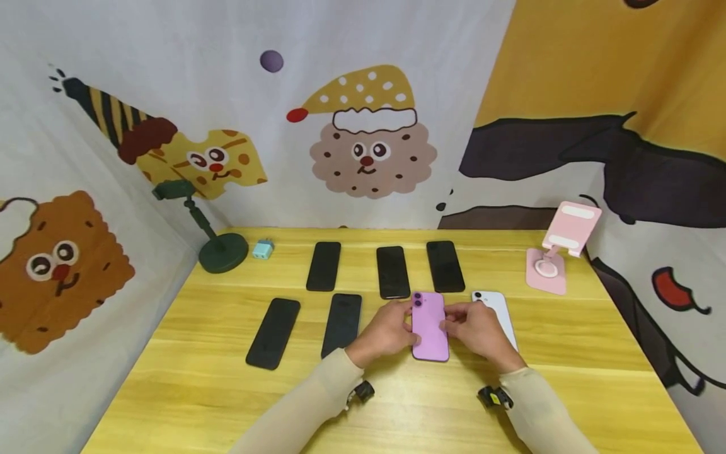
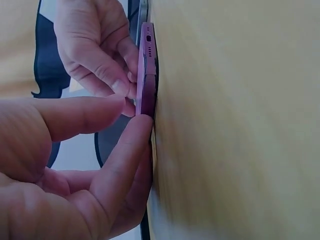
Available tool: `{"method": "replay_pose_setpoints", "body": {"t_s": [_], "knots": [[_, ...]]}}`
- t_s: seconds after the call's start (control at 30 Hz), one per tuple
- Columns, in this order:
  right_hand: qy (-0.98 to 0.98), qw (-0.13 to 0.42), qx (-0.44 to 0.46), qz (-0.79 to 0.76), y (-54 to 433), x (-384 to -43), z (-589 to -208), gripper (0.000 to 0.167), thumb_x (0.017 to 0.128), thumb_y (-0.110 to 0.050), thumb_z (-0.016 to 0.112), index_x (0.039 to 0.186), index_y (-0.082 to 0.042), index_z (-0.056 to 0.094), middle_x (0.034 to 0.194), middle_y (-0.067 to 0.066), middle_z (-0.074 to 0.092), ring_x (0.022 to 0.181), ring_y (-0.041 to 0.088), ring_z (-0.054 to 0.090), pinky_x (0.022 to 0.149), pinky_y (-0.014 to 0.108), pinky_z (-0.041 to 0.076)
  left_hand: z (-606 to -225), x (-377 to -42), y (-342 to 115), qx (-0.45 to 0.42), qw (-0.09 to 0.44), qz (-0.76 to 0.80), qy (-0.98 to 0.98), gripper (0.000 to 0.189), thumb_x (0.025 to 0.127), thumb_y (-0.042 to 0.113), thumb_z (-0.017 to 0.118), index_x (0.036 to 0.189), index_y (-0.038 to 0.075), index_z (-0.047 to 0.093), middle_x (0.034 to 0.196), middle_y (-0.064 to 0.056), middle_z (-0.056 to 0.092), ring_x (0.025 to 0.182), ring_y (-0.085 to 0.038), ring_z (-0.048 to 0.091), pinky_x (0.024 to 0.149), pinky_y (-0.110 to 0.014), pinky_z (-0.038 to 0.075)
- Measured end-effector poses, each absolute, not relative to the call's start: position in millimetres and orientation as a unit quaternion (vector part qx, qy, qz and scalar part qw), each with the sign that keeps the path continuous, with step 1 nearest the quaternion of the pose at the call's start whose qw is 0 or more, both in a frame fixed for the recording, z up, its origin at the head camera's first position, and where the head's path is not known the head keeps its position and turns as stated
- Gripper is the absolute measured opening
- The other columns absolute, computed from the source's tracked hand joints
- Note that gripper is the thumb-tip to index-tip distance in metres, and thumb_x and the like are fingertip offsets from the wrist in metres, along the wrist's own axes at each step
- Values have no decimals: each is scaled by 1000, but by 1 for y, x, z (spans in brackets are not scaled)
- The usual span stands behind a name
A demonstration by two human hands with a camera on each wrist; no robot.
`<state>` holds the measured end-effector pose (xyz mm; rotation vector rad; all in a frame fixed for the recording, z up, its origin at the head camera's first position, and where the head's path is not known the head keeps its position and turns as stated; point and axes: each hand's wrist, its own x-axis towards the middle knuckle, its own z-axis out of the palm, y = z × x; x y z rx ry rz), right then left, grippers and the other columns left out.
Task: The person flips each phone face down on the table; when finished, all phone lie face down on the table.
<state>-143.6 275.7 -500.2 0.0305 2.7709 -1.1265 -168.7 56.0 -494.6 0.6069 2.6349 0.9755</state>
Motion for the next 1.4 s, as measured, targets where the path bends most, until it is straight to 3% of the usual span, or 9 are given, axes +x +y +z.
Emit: {"method": "replay_pose_setpoints", "body": {"t_s": [0.17, 0.4, 0.5, 0.67, 0.83, 1.2, 1.4], "knots": [[923, 78, 12, -378, 278, -143, -499, 39, 94, -19, 81, 127, 1, 75, 100, 7, 79, 87, 15, 68, 66, 24, 53, -492, -168, 54, 202, 148, 351, 902, 57, 82, 14, 90, 135, 10, 69, 112, -1, 74, 101, -10, 60, 89, -23, 52], [903, 86, 12, -420, 279, -143, -502, 35, 98, -15, 77, 128, 3, 74, 106, 13, 81, 88, 16, 76, 69, 23, 60, -489, -166, 45, 196, 184, 425, 865, 59, 88, 7, 84, 143, 7, 62, 115, -5, 75, 71, -4, 60, 65, -20, 48], [902, 87, 10, -422, 281, -142, -502, 36, 98, -16, 77, 128, 3, 73, 106, 13, 80, 88, 16, 76, 69, 23, 60, -488, -165, 40, 189, 186, 414, 871, 69, 91, 17, 84, 153, 9, 55, 126, -7, 73, 80, -7, 65, 71, -22, 51], [913, 75, 2, -402, 284, -140, -499, 38, 97, -19, 79, 129, 1, 73, 106, 10, 78, 87, 18, 70, 66, 25, 57, -486, -162, 28, 165, 216, 417, 867, 74, 94, 30, 81, 158, 11, 49, 144, -12, 66, 108, -15, 71, 92, -31, 58], [917, 47, -4, -395, 278, -141, -493, 38, 97, -21, 79, 129, -1, 73, 103, 9, 76, 86, 20, 66, 62, 26, 53, -485, -160, 13, 160, 236, 446, 848, 64, 98, 34, 77, 155, 14, 53, 145, -8, 65, 116, -18, 69, 99, -35, 57], [893, 8, -23, -449, 236, -145, -492, 24, 99, -17, 75, 119, -3, 76, 94, 8, 76, 79, 16, 66, 62, 26, 56, -483, -153, -29, 148, 200, 497, 832, 49, 104, 40, 68, 148, 19, 60, 143, -6, 65, 119, -18, 67, 94, -41, 58], [891, 10, -40, -452, 209, -148, -495, 22, 98, -16, 76, 117, -4, 77, 93, 4, 77, 81, 14, 68, 67, 24, 56, -486, -150, -52, 138, 174, 513, 829, 46, 106, 36, 66, 146, 13, 61, 142, -11, 64, 114, -21, 68, 89, -40, 59]]}}
